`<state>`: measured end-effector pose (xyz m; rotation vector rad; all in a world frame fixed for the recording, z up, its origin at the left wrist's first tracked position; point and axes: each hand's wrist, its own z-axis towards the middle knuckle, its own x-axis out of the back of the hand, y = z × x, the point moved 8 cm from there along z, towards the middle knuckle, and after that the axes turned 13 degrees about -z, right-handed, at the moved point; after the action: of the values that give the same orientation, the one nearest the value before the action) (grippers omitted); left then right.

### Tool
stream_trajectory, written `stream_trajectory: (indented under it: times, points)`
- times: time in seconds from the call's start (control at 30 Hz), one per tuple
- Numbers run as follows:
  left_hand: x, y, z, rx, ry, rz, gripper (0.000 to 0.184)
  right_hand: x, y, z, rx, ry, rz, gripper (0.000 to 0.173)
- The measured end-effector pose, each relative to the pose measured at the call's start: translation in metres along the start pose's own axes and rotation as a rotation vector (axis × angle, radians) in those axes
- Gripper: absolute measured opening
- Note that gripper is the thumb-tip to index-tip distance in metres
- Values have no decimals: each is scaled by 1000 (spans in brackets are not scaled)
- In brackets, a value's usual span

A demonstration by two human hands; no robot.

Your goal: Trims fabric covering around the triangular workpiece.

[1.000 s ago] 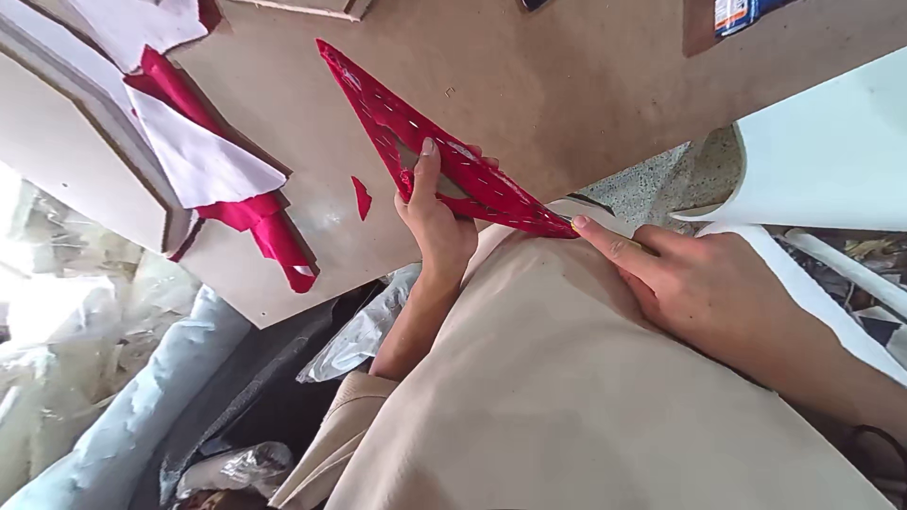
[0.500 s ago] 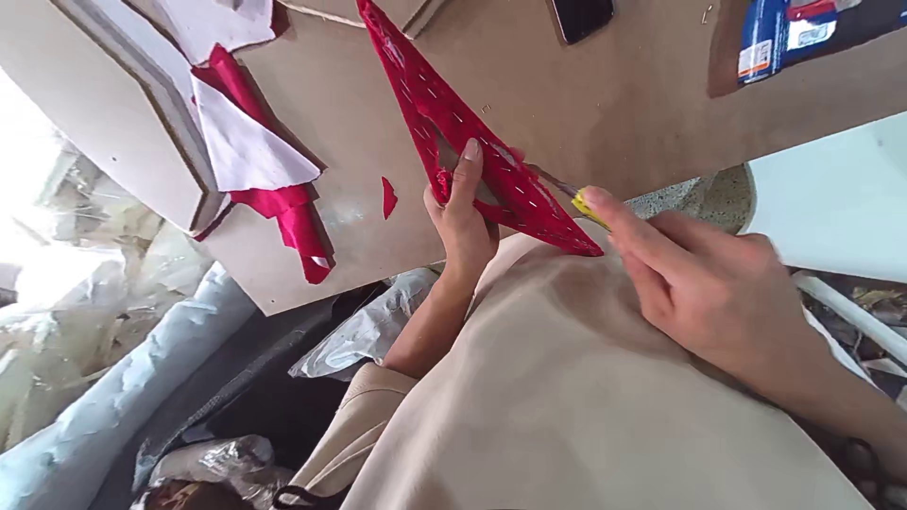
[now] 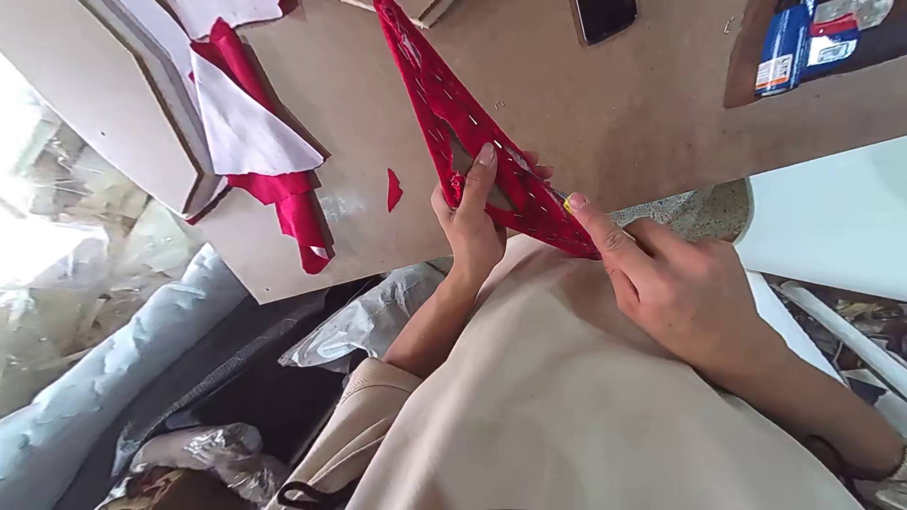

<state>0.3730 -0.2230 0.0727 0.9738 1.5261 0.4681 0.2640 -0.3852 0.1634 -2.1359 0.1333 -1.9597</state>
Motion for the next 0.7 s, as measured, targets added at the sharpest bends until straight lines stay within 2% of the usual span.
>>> stream_trajectory:
  times: [0.27,0.7]
  points:
    - [14,-17,-4,96,96,-28,30,-11,19,-22,5,-143,54,49]
    - [22,-34,-4,203,188,-61,29,-16,29,-50,32,-261,33,52]
